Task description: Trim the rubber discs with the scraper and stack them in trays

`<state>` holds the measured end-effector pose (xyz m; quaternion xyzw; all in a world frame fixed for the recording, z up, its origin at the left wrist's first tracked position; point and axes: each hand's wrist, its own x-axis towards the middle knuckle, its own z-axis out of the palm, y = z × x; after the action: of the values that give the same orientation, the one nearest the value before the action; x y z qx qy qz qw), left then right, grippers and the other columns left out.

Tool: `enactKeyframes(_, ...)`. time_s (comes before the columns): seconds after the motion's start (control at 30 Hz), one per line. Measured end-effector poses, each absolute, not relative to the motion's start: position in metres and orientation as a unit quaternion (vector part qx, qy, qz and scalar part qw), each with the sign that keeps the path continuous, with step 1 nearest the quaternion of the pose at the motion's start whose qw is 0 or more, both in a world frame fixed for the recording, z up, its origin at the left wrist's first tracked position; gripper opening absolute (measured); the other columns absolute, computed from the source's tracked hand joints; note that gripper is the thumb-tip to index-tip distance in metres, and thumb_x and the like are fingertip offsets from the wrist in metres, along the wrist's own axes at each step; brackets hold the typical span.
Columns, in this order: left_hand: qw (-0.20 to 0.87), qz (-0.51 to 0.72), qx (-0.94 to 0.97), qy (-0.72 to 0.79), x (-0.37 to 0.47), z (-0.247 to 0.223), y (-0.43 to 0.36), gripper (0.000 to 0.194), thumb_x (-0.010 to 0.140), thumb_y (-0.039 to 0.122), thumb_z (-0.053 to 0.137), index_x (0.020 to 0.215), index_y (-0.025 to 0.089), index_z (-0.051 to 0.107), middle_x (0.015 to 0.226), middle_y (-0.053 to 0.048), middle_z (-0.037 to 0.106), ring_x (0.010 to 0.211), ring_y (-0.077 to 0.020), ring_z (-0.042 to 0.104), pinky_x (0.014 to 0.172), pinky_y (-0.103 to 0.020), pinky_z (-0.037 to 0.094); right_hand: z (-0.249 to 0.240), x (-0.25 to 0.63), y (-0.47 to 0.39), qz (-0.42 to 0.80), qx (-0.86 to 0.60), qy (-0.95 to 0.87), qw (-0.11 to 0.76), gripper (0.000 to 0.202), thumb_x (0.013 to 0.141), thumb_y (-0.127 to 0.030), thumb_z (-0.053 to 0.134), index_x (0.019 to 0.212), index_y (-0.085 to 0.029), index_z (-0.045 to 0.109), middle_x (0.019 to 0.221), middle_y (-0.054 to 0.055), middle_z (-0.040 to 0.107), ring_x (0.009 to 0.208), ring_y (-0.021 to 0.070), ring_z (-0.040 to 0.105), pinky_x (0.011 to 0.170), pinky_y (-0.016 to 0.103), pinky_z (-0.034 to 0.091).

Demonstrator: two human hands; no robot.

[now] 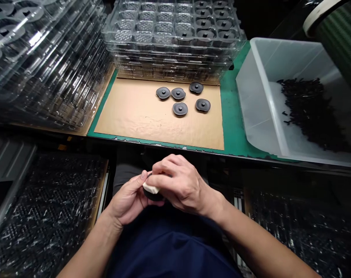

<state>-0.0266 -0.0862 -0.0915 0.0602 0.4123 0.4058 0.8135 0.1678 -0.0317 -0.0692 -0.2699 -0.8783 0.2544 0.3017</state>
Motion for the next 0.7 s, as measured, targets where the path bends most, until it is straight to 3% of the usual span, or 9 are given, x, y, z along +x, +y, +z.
enactKeyframes(0.13, 0.716, 0.533, 0.088, 0.443, -0.024, -0.089, -0.082, 0.045, 0.077, 0.028, 0.092, 0.12, 0.026, 0.078, 0.116, -0.006, 0.077, 0.099, -0.0182, 0.072, 0.091, -0.03, 0.061, -0.072, 0.16, -0.038, 0.374, -0.461, -0.749, 0.295, 0.016, 0.096, -0.021, 0.057, 0.08, -0.02, 0.06, 0.075, 0.0, 0.059, 0.069, 0.0148, 0.051, 0.065, 0.031, 0.04)
enactKeyframes(0.27, 0.656, 0.563, 0.149, 0.48, -0.027, -0.087, -0.079, 0.053, 0.069, 0.021, 0.096, 0.119, 0.026, 0.079, 0.11, -0.005, 0.077, 0.101, -0.0164, 0.07, 0.092, -0.024, 0.056, -0.077, 0.155, -0.043, 0.515, -0.468, -0.676, 0.244, 0.023, 0.094, -0.024, 0.058, 0.073, -0.021, 0.049, 0.067, -0.005, 0.049, 0.059, 0.0104, 0.043, 0.053, 0.026, 0.032)
enactKeyframes(0.4, 0.711, 0.503, 0.145, 0.47, -0.03, -0.087, -0.08, 0.047, 0.076, 0.032, 0.093, 0.12, 0.024, 0.079, 0.111, -0.007, 0.076, 0.1, -0.0191, 0.07, 0.085, -0.026, 0.058, -0.076, 0.158, -0.038, 0.394, -0.46, -0.733, 0.309, 0.019, 0.096, -0.022, 0.056, 0.078, -0.021, 0.056, 0.075, -0.001, 0.054, 0.07, 0.0147, 0.048, 0.065, 0.029, 0.039)
enactKeyframes(0.5, 0.773, 0.43, 0.135, 0.447, -0.03, -0.09, -0.082, 0.035, 0.084, 0.04, 0.085, 0.111, 0.018, 0.081, 0.104, -0.01, 0.077, 0.09, -0.0198, 0.07, 0.074, -0.028, 0.061, -0.071, 0.165, -0.032, 0.349, -0.357, -0.805, 0.322, 0.015, 0.101, -0.018, 0.052, 0.1, -0.02, 0.067, 0.092, 0.005, 0.064, 0.084, 0.019, 0.054, 0.077, 0.034, 0.045)
enactKeyframes(0.6, 0.809, 0.398, 0.105, 0.42, -0.028, -0.092, -0.085, 0.037, 0.087, 0.05, 0.08, 0.096, 0.015, 0.082, 0.087, -0.009, 0.075, 0.075, -0.0196, 0.069, 0.063, -0.034, 0.064, -0.069, 0.169, -0.03, 0.321, -0.265, -0.855, 0.311, 0.021, 0.104, -0.02, 0.052, 0.115, -0.022, 0.07, 0.101, 0.007, 0.068, 0.086, 0.0201, 0.056, 0.078, 0.036, 0.046)
enactKeyframes(0.7, 0.789, 0.438, 0.086, 0.422, -0.025, -0.09, -0.084, 0.036, 0.087, 0.048, 0.081, 0.107, 0.018, 0.081, 0.101, -0.01, 0.077, 0.088, -0.0223, 0.072, 0.074, -0.038, 0.066, -0.073, 0.167, -0.034, 0.302, -0.338, -0.83, 0.325, 0.018, 0.102, -0.023, 0.054, 0.105, -0.02, 0.071, 0.094, 0.006, 0.068, 0.083, 0.0197, 0.056, 0.077, 0.035, 0.045)
